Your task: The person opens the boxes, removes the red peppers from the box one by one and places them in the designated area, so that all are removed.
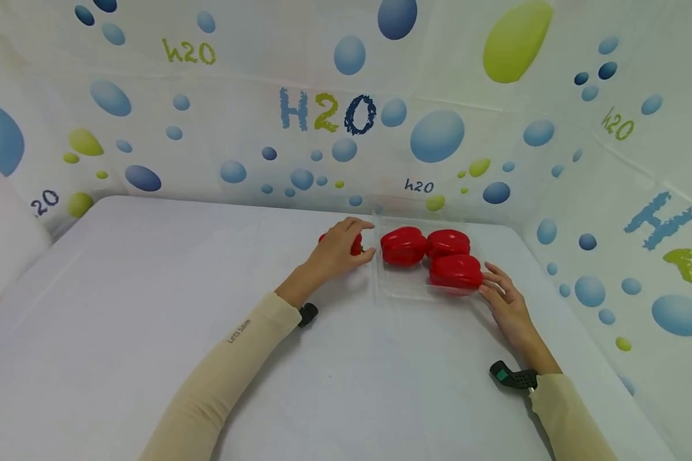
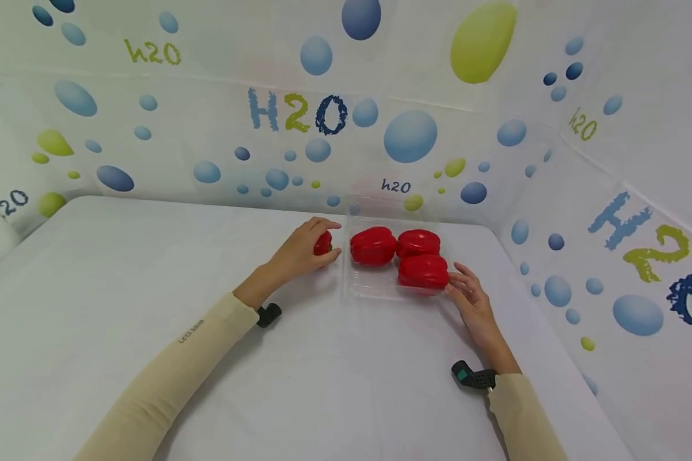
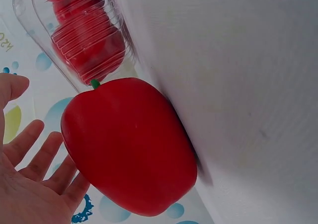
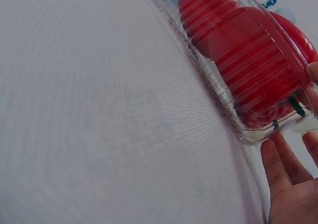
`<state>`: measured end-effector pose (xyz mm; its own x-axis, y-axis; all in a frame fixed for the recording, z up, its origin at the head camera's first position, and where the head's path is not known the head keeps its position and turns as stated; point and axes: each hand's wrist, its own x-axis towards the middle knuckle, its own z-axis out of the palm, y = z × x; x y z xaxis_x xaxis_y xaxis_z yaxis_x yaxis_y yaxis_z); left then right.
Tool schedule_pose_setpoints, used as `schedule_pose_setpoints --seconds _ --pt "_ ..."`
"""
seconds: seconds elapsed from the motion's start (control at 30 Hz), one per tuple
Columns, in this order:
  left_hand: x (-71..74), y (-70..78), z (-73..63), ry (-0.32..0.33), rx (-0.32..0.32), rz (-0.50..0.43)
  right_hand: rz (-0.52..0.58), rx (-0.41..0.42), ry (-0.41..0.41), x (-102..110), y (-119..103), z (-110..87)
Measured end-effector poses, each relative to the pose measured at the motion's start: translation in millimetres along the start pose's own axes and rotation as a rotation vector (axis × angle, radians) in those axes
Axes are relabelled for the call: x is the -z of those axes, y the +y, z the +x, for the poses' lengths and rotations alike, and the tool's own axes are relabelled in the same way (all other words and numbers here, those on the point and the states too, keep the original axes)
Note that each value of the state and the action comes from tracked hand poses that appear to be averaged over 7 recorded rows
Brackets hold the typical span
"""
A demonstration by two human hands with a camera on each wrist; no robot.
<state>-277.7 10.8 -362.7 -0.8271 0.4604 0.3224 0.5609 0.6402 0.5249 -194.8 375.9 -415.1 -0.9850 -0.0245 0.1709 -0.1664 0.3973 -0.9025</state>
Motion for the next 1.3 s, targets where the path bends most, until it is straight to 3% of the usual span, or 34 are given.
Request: schedule_pose_setpoints --seconds 0.3,0.5,1.03,1.3 --pt "23.6 -7.2 22.4 -0.108 -0.071 -0.084 -0.043 -0.107 0.033 -6 -42 -0.2" --pt "17.9 -4.8 28.7 -0.127 -0.111 -0.097 -0.045 -0.120 0.041 -8 -42 2.1" --pt "1.6 10.2 36.9 -0.197 -0.117 -0.073 -0.052 -0.158 0.046 -9 -40 4.1" --pt "-4.2 16.7 38.1 -0.204 -0.075 -0.170 -0.025 -0.135 0.036 -5 -39 3.9"
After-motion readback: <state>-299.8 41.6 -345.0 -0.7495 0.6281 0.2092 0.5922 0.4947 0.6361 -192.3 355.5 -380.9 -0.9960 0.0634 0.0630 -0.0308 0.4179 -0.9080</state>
